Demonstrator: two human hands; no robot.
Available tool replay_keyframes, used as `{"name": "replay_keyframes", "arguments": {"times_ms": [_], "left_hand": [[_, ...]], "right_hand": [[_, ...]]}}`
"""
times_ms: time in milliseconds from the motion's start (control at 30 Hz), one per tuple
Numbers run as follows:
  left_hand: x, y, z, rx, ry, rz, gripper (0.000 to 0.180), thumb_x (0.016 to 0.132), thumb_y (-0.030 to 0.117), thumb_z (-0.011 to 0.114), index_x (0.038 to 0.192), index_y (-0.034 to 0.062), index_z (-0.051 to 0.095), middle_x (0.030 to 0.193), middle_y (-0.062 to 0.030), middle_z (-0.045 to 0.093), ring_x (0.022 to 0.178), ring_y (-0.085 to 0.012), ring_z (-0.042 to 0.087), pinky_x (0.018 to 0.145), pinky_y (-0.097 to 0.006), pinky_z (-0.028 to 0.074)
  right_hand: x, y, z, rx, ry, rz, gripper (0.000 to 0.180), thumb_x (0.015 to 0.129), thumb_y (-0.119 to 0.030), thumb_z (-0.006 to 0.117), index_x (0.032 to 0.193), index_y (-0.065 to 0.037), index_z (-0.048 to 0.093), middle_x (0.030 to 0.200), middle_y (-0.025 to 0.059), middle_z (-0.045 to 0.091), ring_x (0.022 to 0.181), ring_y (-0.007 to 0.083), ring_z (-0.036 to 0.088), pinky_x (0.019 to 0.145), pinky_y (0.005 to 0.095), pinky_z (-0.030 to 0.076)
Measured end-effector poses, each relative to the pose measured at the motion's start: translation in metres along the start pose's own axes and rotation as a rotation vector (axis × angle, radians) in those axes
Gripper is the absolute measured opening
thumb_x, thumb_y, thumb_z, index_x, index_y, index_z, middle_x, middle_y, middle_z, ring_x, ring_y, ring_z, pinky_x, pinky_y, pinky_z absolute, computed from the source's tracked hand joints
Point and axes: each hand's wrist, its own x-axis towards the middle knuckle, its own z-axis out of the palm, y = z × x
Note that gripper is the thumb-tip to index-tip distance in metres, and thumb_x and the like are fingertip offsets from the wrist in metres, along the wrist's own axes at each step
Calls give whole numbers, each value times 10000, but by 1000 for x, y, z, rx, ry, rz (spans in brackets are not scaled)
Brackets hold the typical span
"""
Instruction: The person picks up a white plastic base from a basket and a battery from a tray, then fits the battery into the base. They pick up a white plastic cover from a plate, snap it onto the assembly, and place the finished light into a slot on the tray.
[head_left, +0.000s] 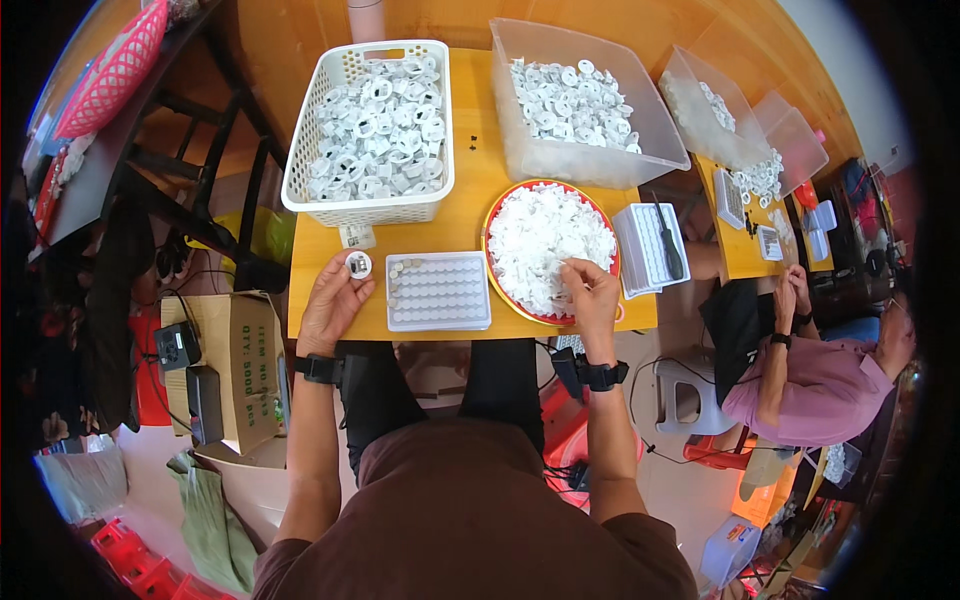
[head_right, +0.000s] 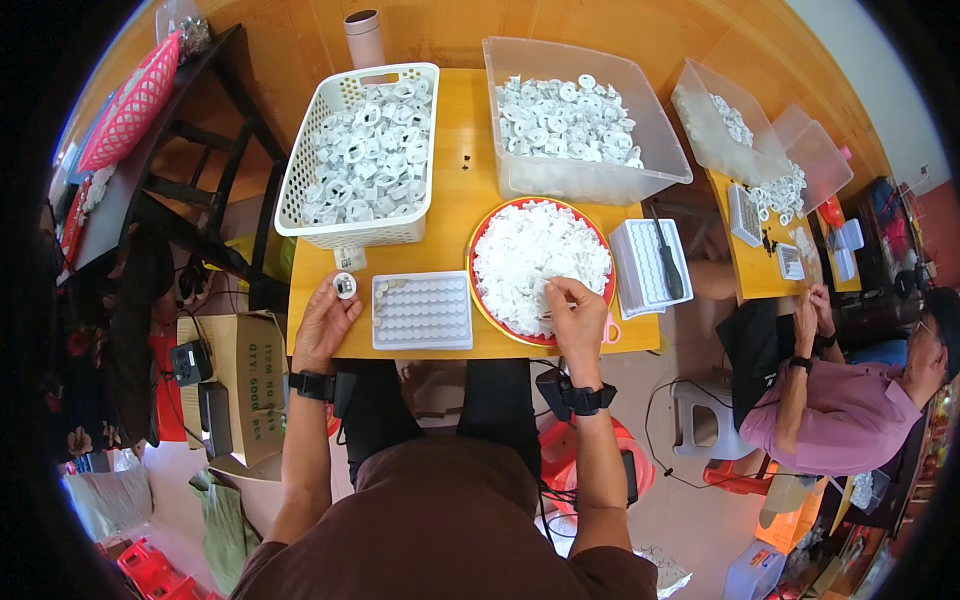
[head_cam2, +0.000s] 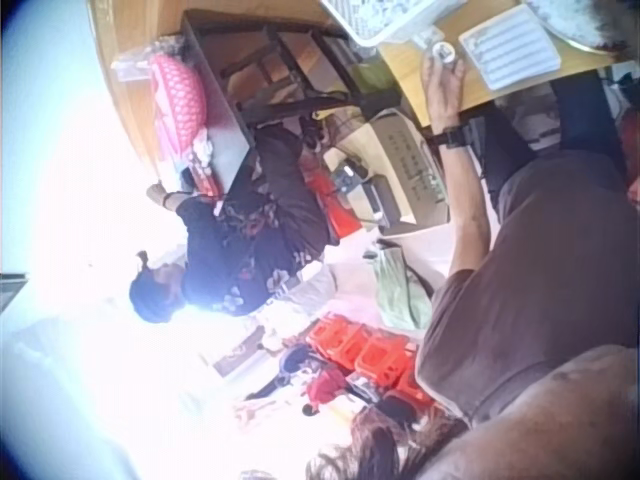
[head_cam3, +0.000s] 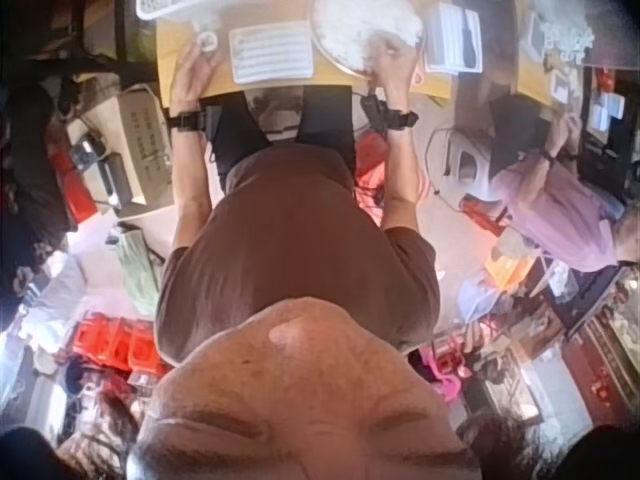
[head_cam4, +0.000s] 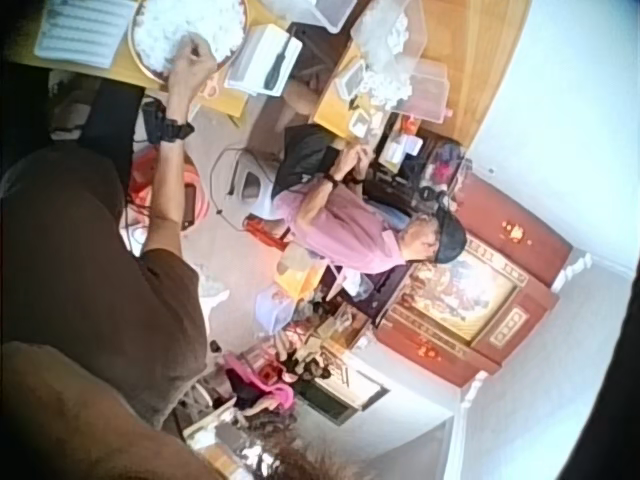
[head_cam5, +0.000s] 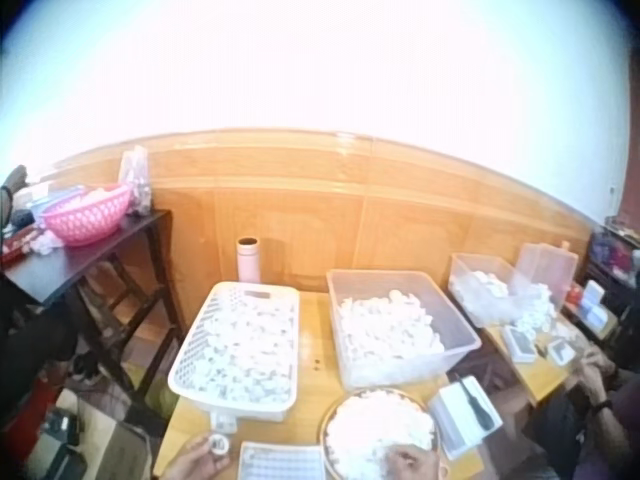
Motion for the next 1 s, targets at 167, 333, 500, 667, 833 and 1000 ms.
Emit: {"name": "replay_keyframes", "arguments": {"times_ms": [167,333,500,667,833,1000], "left_hand": [[3,0,1,-2,-3,0,277,882,113,540,1149,47,506,1048,-88,586,929,-149,574,821,-302,495],[3,0,2,-5,1,-1,253,885,105,534,1129,46,517,1054,-94,585,928,-153,577,821,-300,498],[-2,2,-2,7,9,11,247,883,114,540,1121,50,520,1046,-88,586,941,-154,573,826,-305,493],[-7,3,8,1,41,-13,255,866,94,562,1112,38,528,1038,-79,586,944,-165,578,824,-309,499],[-29,10,57,114,-49,-122,246,847,71,580,1084,10,559,1041,-85,586,915,-183,603,806,-310,526],[-52,13,95,140,-113,-139,241,837,61,594,1071,9,572,1039,-83,592,932,-163,591,806,-299,522]], "right_hand": [[2,-11,-2,391,-42,219,160,823,-87,607,930,28,635,794,77,657,666,89,590,523,197,445],[-2,-28,0,579,-88,260,192,821,-93,618,981,13,626,812,74,658,683,84,591,547,189,457],[-4,-34,9,561,-124,269,170,823,-82,609,970,1,630,811,55,647,696,79,585,556,192,446],[-27,-72,21,492,-190,186,133,825,-70,601,926,11,631,810,37,611,696,76,553,574,193,424],[-52,-107,44,350,-428,-81,103,806,13,590,896,1,640,855,35,551,700,78,523,591,199,425],[-63,-141,62,168,-463,-432,139,777,30,607,914,4,616,806,83,553,696,146,561,583,233,447]]}}
